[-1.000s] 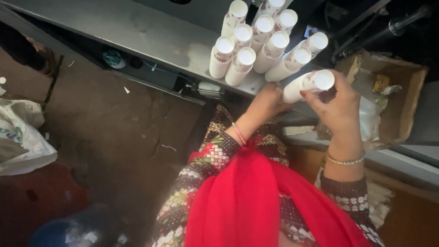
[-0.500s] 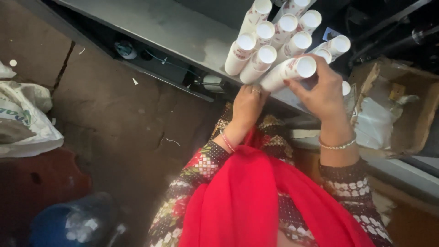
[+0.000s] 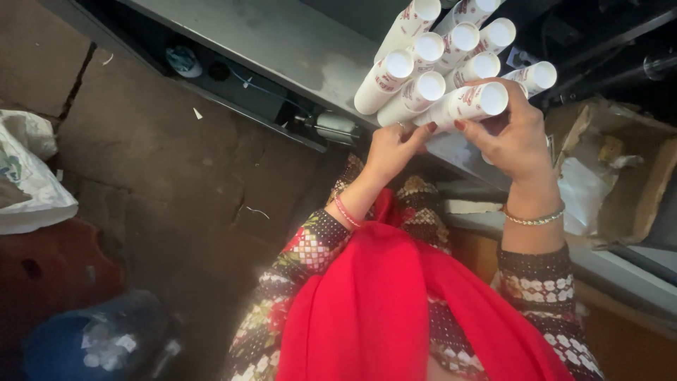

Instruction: Manually counting and packaging paper cups into plastic bags at a production station.

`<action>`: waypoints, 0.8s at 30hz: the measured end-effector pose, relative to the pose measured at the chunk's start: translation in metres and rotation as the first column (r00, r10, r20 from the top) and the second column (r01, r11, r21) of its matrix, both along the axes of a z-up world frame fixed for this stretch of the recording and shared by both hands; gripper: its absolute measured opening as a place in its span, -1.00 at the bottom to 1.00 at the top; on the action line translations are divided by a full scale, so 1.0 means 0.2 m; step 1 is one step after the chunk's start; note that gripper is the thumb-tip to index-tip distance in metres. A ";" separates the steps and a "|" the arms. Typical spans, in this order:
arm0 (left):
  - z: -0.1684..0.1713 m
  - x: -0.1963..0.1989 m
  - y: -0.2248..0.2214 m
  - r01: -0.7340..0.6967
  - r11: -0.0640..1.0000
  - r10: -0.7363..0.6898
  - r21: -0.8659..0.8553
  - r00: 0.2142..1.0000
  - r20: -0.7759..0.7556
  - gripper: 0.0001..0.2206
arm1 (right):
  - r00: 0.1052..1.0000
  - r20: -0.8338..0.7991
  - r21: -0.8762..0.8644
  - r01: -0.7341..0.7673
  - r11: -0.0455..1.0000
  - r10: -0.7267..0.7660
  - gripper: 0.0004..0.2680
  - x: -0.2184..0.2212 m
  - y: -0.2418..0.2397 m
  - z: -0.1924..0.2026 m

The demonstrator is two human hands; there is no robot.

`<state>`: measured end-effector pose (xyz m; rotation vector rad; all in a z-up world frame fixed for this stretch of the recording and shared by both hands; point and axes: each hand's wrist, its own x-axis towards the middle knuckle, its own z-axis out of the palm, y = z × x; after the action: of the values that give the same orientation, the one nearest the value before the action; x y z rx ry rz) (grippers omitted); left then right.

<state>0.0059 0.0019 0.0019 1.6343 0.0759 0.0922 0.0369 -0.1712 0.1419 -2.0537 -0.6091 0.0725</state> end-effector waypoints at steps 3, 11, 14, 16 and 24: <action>-0.01 0.02 -0.01 0.009 0.999 -0.007 -0.053 0.999 0.041 -0.56 | 1.000 -0.003 0.011 -0.020 1.000 0.020 -0.67 0.01 0.00 0.00; 0.02 0.05 -0.07 -0.046 0.998 0.047 -0.039 0.999 0.028 -0.62 | 0.994 0.039 0.061 -0.104 0.993 0.102 -0.67 0.03 -0.01 -0.03; -0.01 0.06 -0.08 -0.046 0.999 0.044 0.019 0.995 0.094 -0.65 | 0.988 0.137 0.030 -0.071 0.997 0.066 -0.69 0.00 -0.06 0.05; 0.02 0.01 -0.06 -0.061 0.991 0.040 0.118 0.984 0.171 -0.66 | 0.976 0.210 0.018 0.051 0.999 -0.053 -0.71 -0.11 -0.06 0.25; -0.18 0.07 -0.17 -0.073 0.952 -0.068 0.299 0.898 0.436 -0.84 | 0.832 0.527 -0.157 0.297 0.942 -0.174 -0.64 -0.24 -0.53 0.14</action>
<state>0.0195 -0.0317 -0.0335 1.8874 -0.3012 0.4985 -0.0105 -0.2779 0.1703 -2.3787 -0.6785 -0.5927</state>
